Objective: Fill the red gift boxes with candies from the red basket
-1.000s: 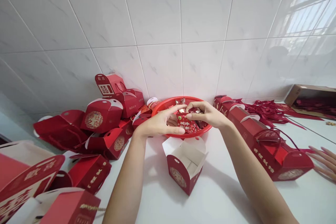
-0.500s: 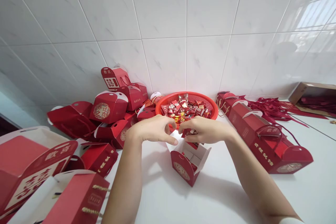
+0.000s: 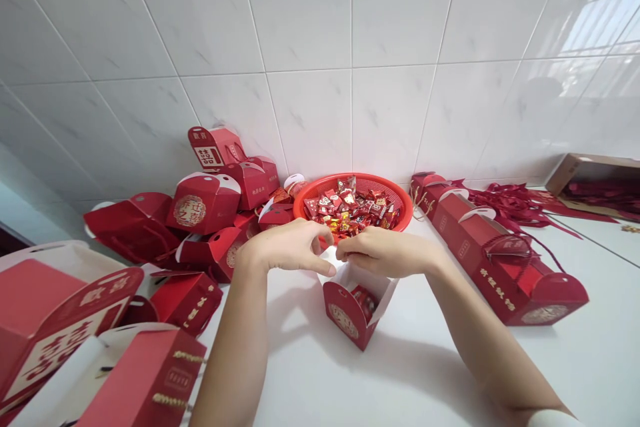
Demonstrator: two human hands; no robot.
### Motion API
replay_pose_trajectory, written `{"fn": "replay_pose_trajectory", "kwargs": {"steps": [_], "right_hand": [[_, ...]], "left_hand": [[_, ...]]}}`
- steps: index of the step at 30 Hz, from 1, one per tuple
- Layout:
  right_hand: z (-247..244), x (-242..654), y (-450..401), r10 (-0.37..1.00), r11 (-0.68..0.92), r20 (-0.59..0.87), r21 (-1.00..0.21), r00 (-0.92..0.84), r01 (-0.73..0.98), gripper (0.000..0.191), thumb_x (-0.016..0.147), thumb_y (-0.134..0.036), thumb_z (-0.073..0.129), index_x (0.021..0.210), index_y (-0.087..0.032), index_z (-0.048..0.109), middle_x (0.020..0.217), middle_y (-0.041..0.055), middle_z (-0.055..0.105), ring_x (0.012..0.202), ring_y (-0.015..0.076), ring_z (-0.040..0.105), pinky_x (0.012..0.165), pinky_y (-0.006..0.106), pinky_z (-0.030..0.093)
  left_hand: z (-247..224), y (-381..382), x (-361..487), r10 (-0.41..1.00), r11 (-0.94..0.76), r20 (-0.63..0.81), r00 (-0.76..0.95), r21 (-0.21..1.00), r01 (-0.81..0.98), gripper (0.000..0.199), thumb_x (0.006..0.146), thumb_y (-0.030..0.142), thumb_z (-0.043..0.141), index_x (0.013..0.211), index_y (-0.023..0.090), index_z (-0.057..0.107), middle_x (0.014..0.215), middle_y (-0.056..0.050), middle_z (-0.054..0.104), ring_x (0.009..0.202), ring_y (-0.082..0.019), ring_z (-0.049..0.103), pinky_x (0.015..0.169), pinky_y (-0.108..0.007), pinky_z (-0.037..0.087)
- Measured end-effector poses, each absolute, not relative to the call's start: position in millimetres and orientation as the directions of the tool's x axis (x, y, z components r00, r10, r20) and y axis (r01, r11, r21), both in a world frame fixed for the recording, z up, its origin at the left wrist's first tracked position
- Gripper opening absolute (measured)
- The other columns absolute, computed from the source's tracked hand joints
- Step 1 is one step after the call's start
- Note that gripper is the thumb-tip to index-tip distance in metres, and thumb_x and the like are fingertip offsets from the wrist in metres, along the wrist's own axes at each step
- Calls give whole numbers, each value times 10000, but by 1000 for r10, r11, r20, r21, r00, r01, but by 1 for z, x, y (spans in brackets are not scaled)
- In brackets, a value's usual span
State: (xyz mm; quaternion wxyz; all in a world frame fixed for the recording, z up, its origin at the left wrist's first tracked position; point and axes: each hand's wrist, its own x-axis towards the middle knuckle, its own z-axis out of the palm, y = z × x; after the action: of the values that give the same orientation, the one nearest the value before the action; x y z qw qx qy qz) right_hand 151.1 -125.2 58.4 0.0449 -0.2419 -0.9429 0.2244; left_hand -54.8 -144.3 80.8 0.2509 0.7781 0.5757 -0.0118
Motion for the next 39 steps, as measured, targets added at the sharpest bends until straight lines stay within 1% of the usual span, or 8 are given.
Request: {"fn": "replay_pose_trajectory", "kwargs": {"steps": [4,9,13,19,24,31,35,39], "right_hand": [[60,149,-128,444,796,-47,-438,-895,418,241,956,-118,450,1030,-158,676,761,17,662,612,124,528,583,251,338],[67,157,-130,472,796,32,-444,-881,411,213,943,-178,535,1120,-177,654,937,53,708,766,168,614,661,267,407],[74,177,-129,527,778,108,-460,-843,428,239,961,-305,544,1143,-198,658,937,51,714,789,179,628,689,277,445],[65,221,-125,604,685,35,-533,-796,496,461,873,-517,657,1223,-217,660,1075,76,725,904,217,674,738,296,516],[32,245,-136,647,568,-15,-657,-763,495,749,746,-530,784,1406,-267,545,1281,88,662,937,209,689,765,293,565],[-38,217,-153,836,428,156,-784,-525,449,600,853,-544,673,1349,-232,546,1333,128,623,1082,251,648,899,414,555],[-58,205,-156,842,478,301,-802,-447,360,558,870,-485,675,1356,-257,523,1363,117,608,1144,255,627,964,462,532],[-60,203,-162,773,604,447,-735,-451,307,401,927,-406,625,1304,-274,582,1291,105,645,1125,252,635,977,463,532]], "left_hand": [[81,-144,-52,878,-233,-321,356,365,902,421,659,519,712,972,239,685,952,-28,709,856,-244,660,675,-283,464],[81,-147,-52,887,-210,-312,340,383,900,476,635,520,718,1009,228,680,974,-39,711,871,-256,663,686,-293,475],[80,-149,-50,892,-199,-314,324,371,907,567,611,521,732,1085,217,665,1021,-55,701,885,-259,662,677,-290,478],[81,-155,-46,875,-262,-289,387,389,883,548,618,504,743,1071,202,682,991,-61,688,866,-248,650,642,-280,455],[83,-161,-39,811,-379,-260,525,450,808,400,705,443,707,1043,229,703,889,-26,682,850,-224,636,637,-262,429],[76,-165,-13,704,-451,-317,636,493,744,106,752,295,670,822,217,685,778,-11,693,706,-188,635,566,-255,395],[75,-166,-7,702,-438,-348,622,477,762,233,725,430,729,760,216,643,765,-16,701,705,-202,647,564,-264,406],[74,-165,-5,684,-422,-383,621,487,765,362,609,491,816,767,218,640,783,-19,713,692,-209,653,584,-273,427]]}}
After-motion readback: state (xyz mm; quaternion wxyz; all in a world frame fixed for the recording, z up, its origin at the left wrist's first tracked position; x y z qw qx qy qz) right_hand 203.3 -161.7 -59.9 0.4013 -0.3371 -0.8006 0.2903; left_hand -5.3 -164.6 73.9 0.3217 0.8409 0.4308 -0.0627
